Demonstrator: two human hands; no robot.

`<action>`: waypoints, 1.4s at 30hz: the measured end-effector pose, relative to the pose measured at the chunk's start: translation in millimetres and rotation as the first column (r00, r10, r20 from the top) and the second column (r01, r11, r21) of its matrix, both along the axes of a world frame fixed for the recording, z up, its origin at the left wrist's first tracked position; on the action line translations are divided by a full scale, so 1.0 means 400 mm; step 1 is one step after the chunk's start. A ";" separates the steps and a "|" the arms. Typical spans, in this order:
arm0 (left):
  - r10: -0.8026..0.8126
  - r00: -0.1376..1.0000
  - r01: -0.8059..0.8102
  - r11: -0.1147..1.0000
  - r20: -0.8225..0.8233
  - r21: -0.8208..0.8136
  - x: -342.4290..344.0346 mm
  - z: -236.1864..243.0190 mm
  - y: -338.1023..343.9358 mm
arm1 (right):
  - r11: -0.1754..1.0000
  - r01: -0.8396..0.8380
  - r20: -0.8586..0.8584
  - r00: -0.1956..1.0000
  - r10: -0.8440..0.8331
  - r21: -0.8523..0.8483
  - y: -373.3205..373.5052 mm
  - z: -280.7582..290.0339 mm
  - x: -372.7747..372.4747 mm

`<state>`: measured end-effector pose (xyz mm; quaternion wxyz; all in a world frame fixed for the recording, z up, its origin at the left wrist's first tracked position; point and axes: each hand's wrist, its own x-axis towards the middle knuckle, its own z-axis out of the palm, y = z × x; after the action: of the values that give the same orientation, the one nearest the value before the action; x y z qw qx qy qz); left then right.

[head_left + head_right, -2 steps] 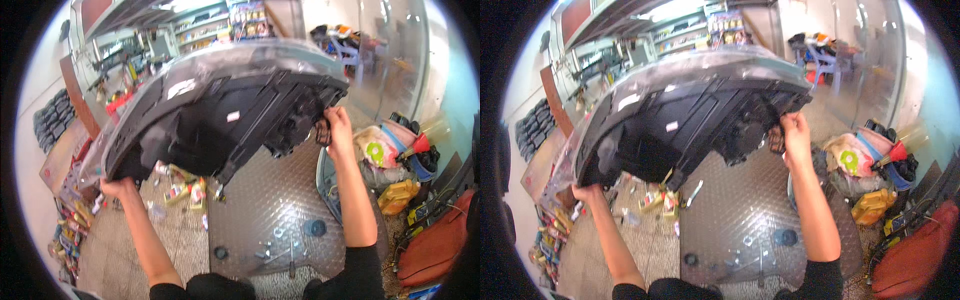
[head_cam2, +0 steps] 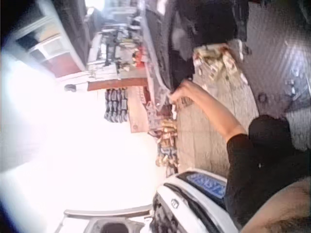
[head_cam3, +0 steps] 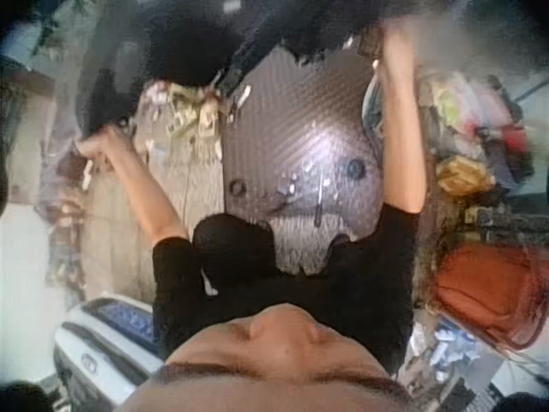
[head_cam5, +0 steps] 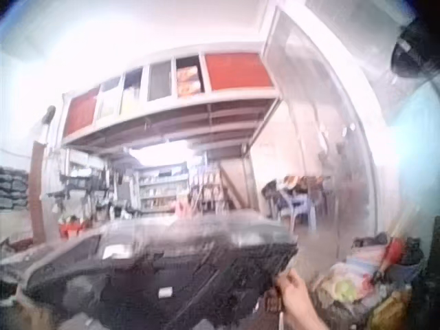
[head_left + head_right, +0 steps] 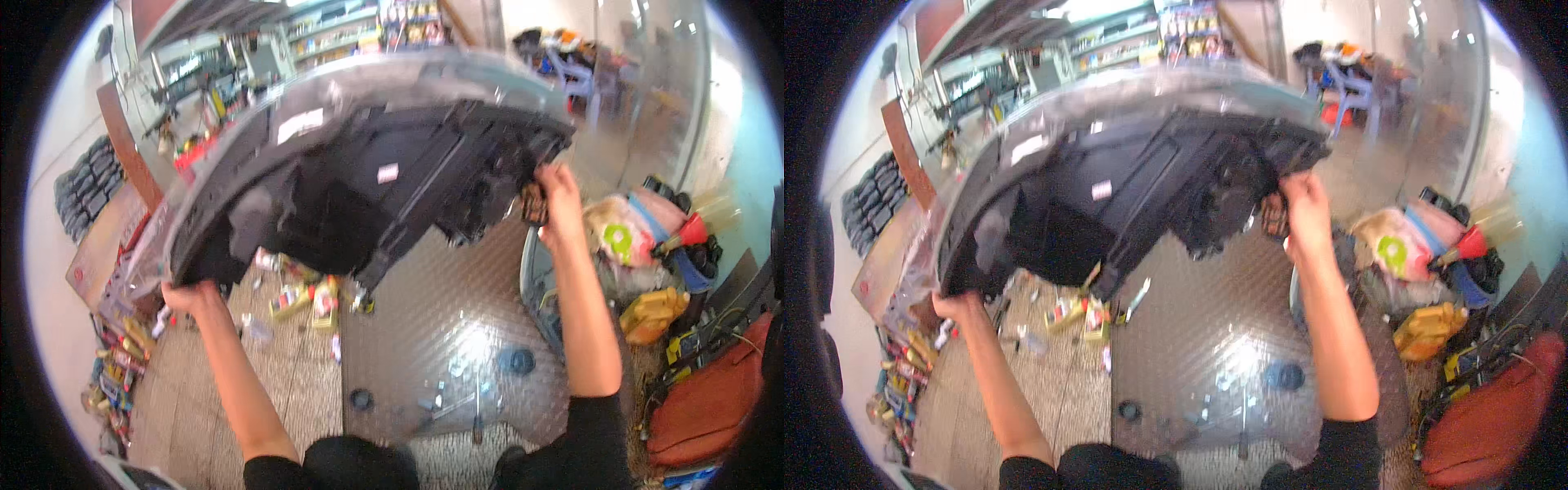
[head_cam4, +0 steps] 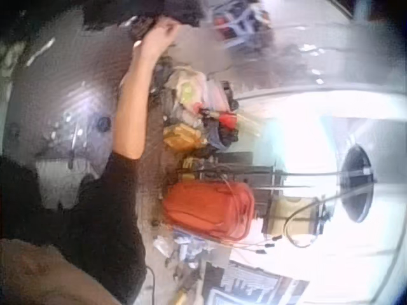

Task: The person handles a disassembled car headlight, using a flashlight to inspect the interior and rotating the unit to view different angles. They remove and reinsert a bulb socket, then place the headlight on a mat and pick up small components and tools from the floor.

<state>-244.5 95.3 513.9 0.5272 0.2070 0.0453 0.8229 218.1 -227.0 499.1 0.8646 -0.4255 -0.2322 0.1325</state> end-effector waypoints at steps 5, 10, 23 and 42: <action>0.144 0.968 -0.161 0.985 -0.205 -0.068 -0.061 -0.161 0.044 | 0.989 0.020 -0.133 0.990 -0.039 -0.148 0.075 -0.178 -0.052; 0.041 0.999 -0.048 0.960 -0.033 -0.274 0.046 -0.390 0.037 | 0.975 0.140 0.248 0.964 -0.095 -0.170 0.087 -0.143 -0.063; -0.178 0.976 0.195 0.971 -0.126 0.135 0.042 -0.313 0.221 | 0.939 0.267 0.362 0.871 -0.332 0.217 0.067 0.029 -0.079; -0.592 0.519 0.408 0.806 -0.617 -0.429 0.169 -0.669 -0.202 | 0.906 0.390 0.248 0.905 -0.345 -0.165 -0.129 -0.460 0.037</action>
<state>-176.9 14.5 246.5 0.6997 0.4566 0.2832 0.4709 232.8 -278.7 315.3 0.7939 -0.5628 -0.2234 -0.0563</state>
